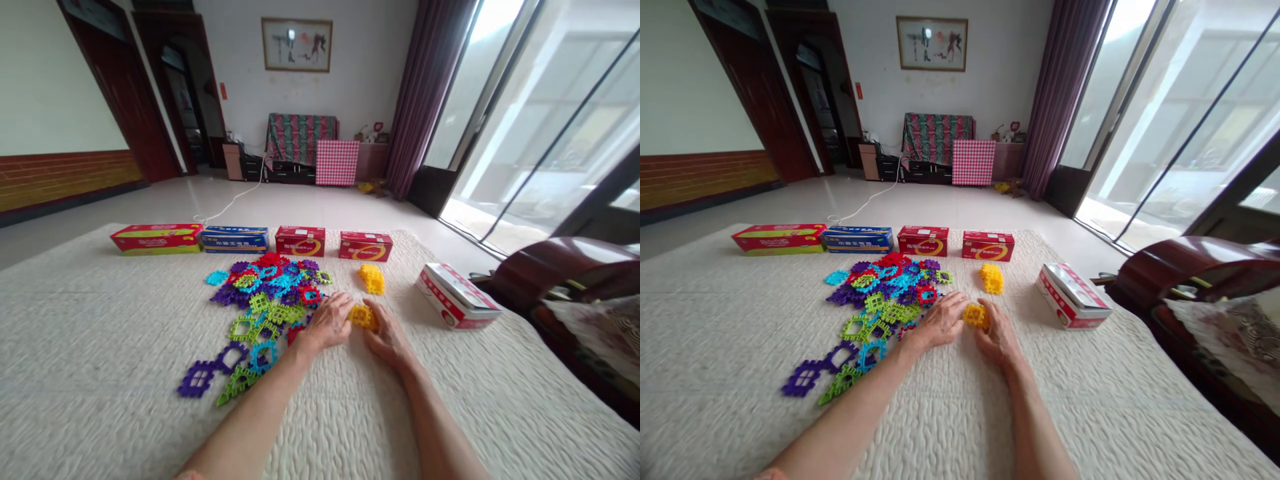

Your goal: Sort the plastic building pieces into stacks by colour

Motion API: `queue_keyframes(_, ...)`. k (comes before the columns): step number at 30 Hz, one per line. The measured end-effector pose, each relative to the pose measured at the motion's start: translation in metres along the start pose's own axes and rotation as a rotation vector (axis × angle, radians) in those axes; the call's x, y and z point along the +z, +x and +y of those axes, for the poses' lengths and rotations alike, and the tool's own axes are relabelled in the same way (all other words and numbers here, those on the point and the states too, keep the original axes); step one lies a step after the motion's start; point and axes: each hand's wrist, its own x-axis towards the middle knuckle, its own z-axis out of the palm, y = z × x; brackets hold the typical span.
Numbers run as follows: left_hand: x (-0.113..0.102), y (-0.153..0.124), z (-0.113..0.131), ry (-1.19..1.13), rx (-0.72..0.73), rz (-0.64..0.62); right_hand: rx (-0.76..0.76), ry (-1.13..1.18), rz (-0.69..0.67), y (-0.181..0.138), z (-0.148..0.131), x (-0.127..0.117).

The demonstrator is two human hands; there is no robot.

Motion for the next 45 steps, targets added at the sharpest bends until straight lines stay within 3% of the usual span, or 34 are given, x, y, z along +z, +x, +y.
queue_keyframes(6,0.012,-0.001,0.01,-0.04,-0.007,-0.085,0.011,0.078,0.005,-0.001,-0.008,-0.001)
queue_keyframes(18,0.024,0.0,0.011,-0.065,-0.073,-0.034,-0.071,0.103,0.048,-0.005,-0.003,-0.007)
queue_keyframes(22,0.029,0.0,0.009,-0.105,-0.088,0.0,0.039,0.106,0.166,0.002,0.005,-0.012)
queue_keyframes(28,0.029,0.0,0.009,-0.126,-0.073,0.004,0.234,-0.059,0.184,0.026,0.037,-0.025)
queue_keyframes(32,0.029,0.0,0.008,-0.129,-0.067,0.003,0.21,-0.148,0.243,0.026,0.051,-0.026)
queue_keyframes(36,0.032,0.0,0.007,-0.115,-0.067,0.016,0.16,-0.154,0.22,0.019,0.047,-0.023)
queue_keyframes(45,0.029,0.001,0.009,-0.099,-0.069,-0.003,0.238,-0.35,0.207,0.03,0.04,-0.008)
